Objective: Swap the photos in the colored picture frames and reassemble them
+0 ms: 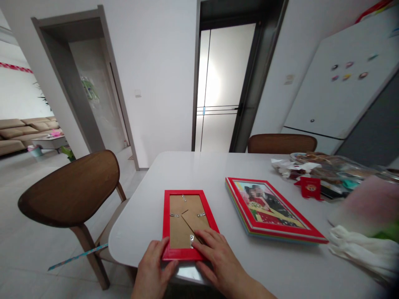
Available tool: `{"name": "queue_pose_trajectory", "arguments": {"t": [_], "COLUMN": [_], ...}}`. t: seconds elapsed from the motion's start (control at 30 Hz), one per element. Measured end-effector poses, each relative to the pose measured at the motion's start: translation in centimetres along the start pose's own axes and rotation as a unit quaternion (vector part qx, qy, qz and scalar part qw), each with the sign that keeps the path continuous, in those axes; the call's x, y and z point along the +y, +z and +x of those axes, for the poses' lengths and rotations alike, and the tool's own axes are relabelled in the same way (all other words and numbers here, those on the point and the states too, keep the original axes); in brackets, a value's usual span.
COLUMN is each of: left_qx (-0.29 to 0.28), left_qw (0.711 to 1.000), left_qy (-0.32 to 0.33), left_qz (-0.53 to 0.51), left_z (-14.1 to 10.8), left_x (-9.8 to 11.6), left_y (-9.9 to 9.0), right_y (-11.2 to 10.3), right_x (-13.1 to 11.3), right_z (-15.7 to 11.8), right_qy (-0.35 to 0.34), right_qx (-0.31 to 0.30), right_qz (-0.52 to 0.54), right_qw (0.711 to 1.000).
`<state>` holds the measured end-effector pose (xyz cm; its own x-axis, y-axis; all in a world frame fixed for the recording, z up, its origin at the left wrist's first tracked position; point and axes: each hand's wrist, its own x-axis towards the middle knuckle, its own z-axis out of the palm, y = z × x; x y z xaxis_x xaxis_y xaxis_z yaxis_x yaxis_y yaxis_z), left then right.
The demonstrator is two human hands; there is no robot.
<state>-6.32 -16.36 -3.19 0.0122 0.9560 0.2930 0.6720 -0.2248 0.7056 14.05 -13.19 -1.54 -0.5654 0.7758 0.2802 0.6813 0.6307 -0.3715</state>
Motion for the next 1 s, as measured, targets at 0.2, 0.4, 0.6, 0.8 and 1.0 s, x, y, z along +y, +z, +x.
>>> {"name": "queue_pose_trajectory", "arguments": {"t": [0.2,0.4,0.6,0.8,1.0], "left_qx": [-0.047,-0.142,-0.147,-0.161,-0.172], "left_qw": [0.995,0.983,0.98,0.978,0.976], "left_qy": [0.067,0.09,0.082,0.071,0.059], "left_qz": [0.055,0.075,0.107,0.115,0.122], "left_z": [0.3,1.4,1.5,1.8,1.9], "left_x": [0.4,1.4,1.8,2.3,2.9], "left_y": [-0.3,0.1,0.1,-0.1,-0.3], "right_y": [-0.7,-1.0,-1.1,-1.9,-1.0], "right_x": [-1.3,-0.5,-0.3,-0.2,0.5], "right_z": [-0.5,1.9,3.1,3.2,3.6], "right_qy": [0.014,-0.018,-0.034,-0.041,-0.018], "right_qx": [-0.019,-0.066,-0.08,-0.103,-0.023], "right_qz": [0.015,0.035,0.062,0.058,0.071], "right_qw": [1.0,0.997,0.994,0.992,0.997]}}
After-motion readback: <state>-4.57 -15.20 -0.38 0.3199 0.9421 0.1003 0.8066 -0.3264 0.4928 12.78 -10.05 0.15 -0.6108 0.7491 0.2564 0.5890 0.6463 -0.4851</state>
